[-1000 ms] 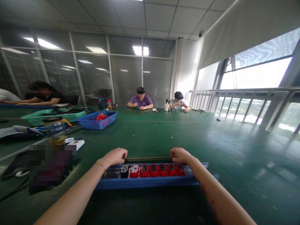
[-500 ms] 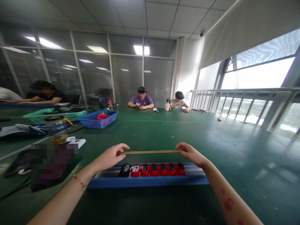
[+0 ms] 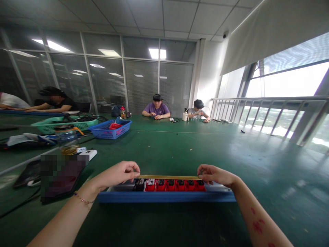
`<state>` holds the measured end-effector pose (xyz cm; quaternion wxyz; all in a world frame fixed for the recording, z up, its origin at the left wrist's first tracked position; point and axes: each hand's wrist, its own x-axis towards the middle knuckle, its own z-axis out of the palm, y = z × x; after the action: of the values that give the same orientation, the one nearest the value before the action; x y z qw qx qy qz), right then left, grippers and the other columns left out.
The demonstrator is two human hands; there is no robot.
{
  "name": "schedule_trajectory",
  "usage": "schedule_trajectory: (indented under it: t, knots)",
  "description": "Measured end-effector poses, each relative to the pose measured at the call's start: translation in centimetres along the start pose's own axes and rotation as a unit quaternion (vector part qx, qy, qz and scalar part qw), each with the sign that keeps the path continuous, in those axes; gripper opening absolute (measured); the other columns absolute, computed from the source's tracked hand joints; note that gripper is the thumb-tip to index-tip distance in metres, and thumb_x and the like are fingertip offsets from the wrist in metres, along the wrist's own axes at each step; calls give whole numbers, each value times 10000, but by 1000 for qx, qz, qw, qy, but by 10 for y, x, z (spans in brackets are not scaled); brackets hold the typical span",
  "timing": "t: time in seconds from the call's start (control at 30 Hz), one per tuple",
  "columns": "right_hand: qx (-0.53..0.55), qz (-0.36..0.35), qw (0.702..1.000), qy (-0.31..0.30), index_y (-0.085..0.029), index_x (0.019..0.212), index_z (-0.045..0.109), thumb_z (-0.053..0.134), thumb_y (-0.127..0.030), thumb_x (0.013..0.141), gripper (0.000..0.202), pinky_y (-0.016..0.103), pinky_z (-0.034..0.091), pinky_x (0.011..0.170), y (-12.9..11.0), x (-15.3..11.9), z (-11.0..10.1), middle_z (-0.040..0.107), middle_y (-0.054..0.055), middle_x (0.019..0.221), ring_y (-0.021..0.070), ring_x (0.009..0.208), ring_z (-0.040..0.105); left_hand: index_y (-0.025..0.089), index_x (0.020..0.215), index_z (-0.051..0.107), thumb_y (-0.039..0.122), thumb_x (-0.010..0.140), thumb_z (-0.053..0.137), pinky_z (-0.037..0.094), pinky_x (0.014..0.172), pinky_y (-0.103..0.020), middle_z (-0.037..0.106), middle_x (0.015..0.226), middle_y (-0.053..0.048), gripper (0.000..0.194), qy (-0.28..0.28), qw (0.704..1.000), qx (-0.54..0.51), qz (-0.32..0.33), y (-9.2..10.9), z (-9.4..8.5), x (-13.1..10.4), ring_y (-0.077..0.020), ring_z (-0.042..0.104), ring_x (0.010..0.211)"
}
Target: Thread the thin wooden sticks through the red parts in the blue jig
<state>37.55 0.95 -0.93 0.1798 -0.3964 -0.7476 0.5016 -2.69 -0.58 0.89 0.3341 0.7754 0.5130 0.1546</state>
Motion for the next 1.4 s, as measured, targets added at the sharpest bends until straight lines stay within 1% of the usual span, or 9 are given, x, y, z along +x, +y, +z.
schedule_trajectory:
  t: [0.13, 0.27, 0.47, 0.67, 0.83, 1.0, 1.17, 1.23, 1.4]
  knots:
    - [-5, 7, 1000, -6, -164, 923, 484, 556, -423, 737, 326, 187, 351, 488, 2, 1, 1, 486, -37, 614, 84, 546, 450, 181, 882, 536, 514, 725, 455, 362, 471, -185, 591, 682, -1, 377, -28, 999, -10, -12, -2, 3, 0, -98, 471, 535]
    - [-24, 9, 1000, 8, -168, 922, 494, 552, -439, 731, 336, 199, 373, 502, 3, 2, 1, 499, -30, 630, 94, 561, 469, 184, 874, 541, 532, 712, 455, 358, 474, -186, 577, 678, 3, 393, -27, 1000, -2, -13, 0, 5, 0, -97, 468, 534]
    - [-44, 4, 999, 17, -165, 920, 510, 546, -456, 730, 350, 216, 406, 535, 3, 3, 1, 532, -6, 686, 108, 604, 488, 196, 892, 548, 528, 728, 436, 373, 512, -184, 579, 692, 10, 387, -34, 999, 8, -9, 2, 4, -1, -108, 494, 586]
    - [-27, -33, 998, 46, -154, 907, 529, 531, -452, 744, 340, 207, 385, 544, 1, 4, 3, 537, -4, 710, 100, 618, 478, 194, 875, 554, 491, 742, 445, 399, 558, -197, 588, 696, 6, 344, -20, 1000, 9, 9, 2, 4, -1, -124, 527, 632]
    - [-40, -19, 997, 60, -144, 889, 544, 564, -447, 720, 347, 202, 366, 526, 3, 5, 2, 549, -2, 682, 100, 600, 481, 182, 840, 567, 476, 740, 459, 409, 569, -207, 604, 689, -1, 328, -3, 1000, 22, 10, 4, 3, -1, -139, 554, 646]
    - [-43, -19, 996, 77, -125, 840, 564, 617, -431, 672, 353, 186, 335, 480, 7, 8, -1, 559, -4, 641, 88, 555, 479, 180, 814, 593, 475, 736, 460, 403, 582, -211, 630, 707, 0, 332, 29, 998, 49, 24, 6, 2, -1, -146, 569, 657]
    - [-55, -32, 994, 84, -119, 814, 586, 624, -427, 661, 346, 191, 366, 493, 7, 8, -1, 590, 10, 649, 97, 565, 508, 179, 808, 603, 479, 728, 460, 394, 579, -204, 639, 712, 4, 341, 36, 997, 68, 20, 9, 2, -2, -145, 573, 659]
    - [-80, -39, 991, 98, -120, 804, 595, 624, -423, 661, 336, 199, 379, 503, 6, 7, -1, 602, 19, 660, 106, 578, 518, 182, 810, 601, 480, 728, 459, 391, 574, -199, 637, 704, 7, 340, 37, 996, 72, 22, 9, 2, -3, -141, 573, 653]
    - [-121, -64, 978, 156, -129, 755, 607, 618, -429, 661, 315, 223, 410, 543, 5, 7, -2, 609, 22, 655, 122, 597, 531, 184, 823, 598, 484, 728, 457, 387, 556, -197, 631, 668, 9, 345, 39, 996, 78, 21, 6, 2, -1, -140, 574, 632]
